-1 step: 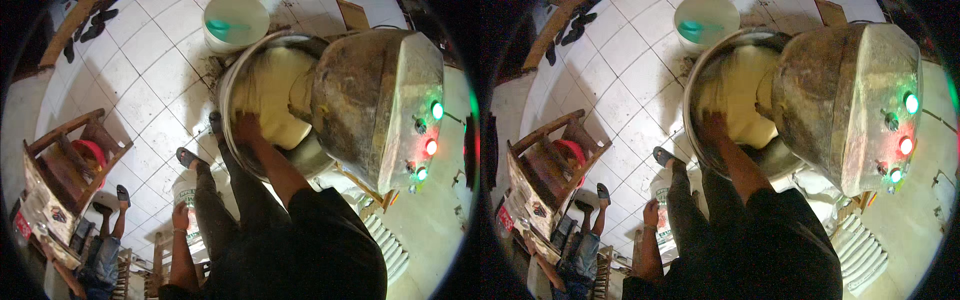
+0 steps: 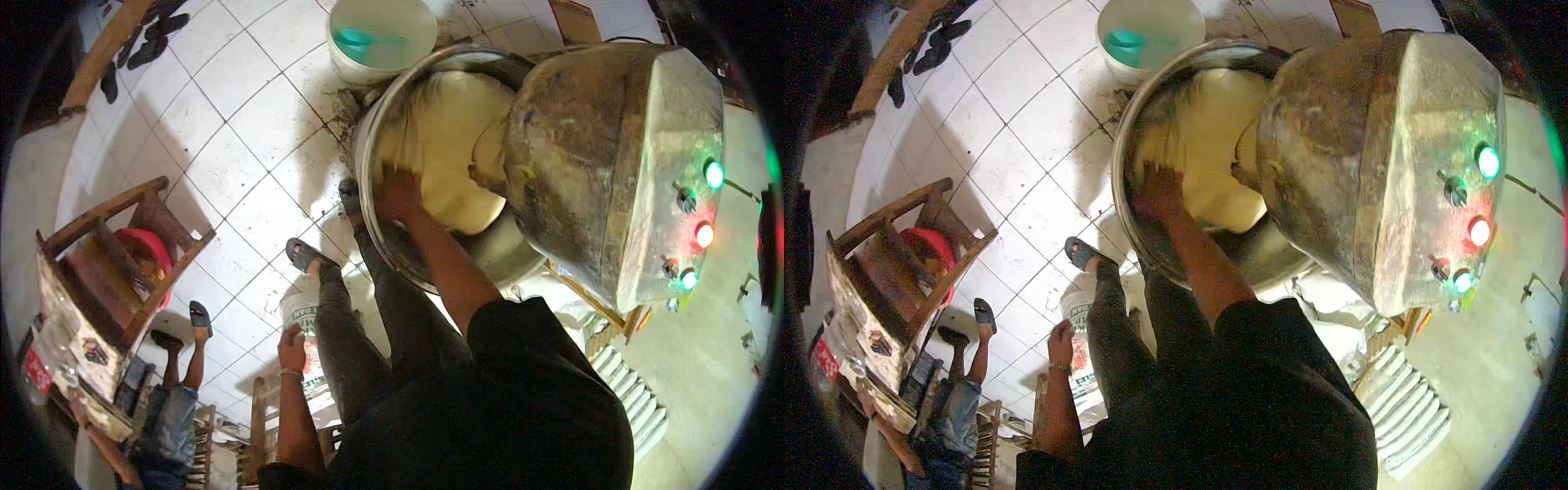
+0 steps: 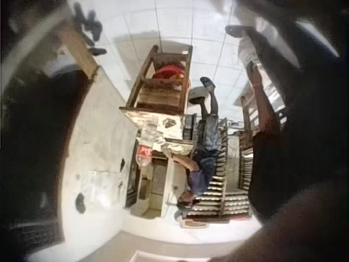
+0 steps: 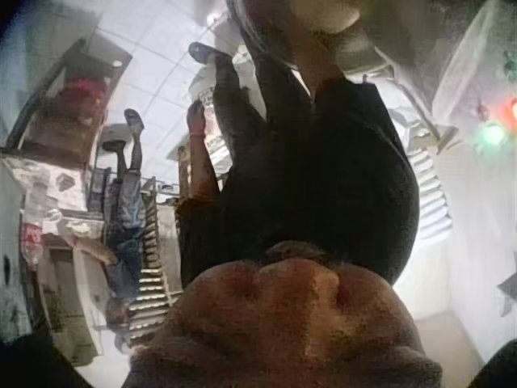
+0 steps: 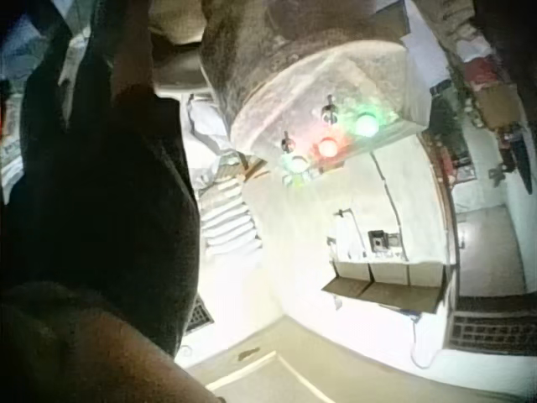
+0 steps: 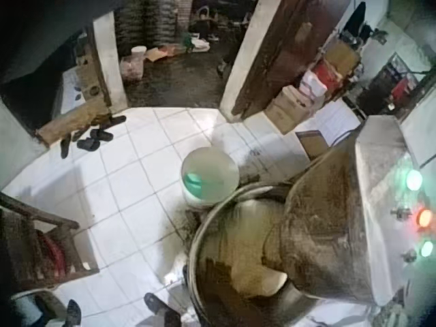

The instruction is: The person shapes dough into donut rings on a table, then moves to a large industrial dough mixer, adding water from a bucket and checking the dough consistency by hand, before moving containers of prepared donuts.

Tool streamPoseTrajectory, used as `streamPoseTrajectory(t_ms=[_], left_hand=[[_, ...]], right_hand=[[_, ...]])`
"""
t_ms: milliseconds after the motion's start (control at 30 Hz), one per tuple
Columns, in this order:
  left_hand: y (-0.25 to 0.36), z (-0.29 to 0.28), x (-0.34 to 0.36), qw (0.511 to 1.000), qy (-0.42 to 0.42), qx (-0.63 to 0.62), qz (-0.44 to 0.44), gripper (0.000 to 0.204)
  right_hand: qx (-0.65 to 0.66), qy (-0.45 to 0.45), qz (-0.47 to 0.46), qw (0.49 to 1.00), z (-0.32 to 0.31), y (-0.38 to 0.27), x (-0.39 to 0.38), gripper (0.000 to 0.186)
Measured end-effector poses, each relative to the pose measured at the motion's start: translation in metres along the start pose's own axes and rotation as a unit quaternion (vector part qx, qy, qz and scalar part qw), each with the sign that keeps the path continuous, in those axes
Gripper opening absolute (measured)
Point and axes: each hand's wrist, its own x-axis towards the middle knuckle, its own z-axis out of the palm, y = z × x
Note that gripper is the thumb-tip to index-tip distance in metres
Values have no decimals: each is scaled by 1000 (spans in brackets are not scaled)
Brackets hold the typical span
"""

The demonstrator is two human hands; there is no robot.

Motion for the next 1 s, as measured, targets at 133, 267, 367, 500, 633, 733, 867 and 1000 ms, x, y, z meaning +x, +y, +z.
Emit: streamPoseTrajectory(t_ms=[133,267,367,500,633,733,867,1000], left_hand=[[40,3,0,996,28,-89,-13,36],[51,2,7,998,6,-65,-5,38],[34,8,17,999,8,-46,-19,38],[-15,1,22,999,-1,43,-23,35],[-9,3,0,999,2,-39,-11,35],[-4,1,-11,998,36,-55,-7,36],[-16,-2,-4,996,38,-77,-19,37],[-22,-5,3,999,28,-41,-18,38]], right_hand=[[192,207,-149,948,-41,30,-79,52],[151,-167,43,973,-30,102,-105,40],[-26,-110,75,991,54,97,-38,34],[-14,-45,12,999,97,76,38,34],[79,-125,-119,982,126,127,5,32],[178,-180,-51,966,24,73,-71,30],[33,-209,26,977,-3,105,-71,32],[31,-132,127,983,42,77,-20,38]])
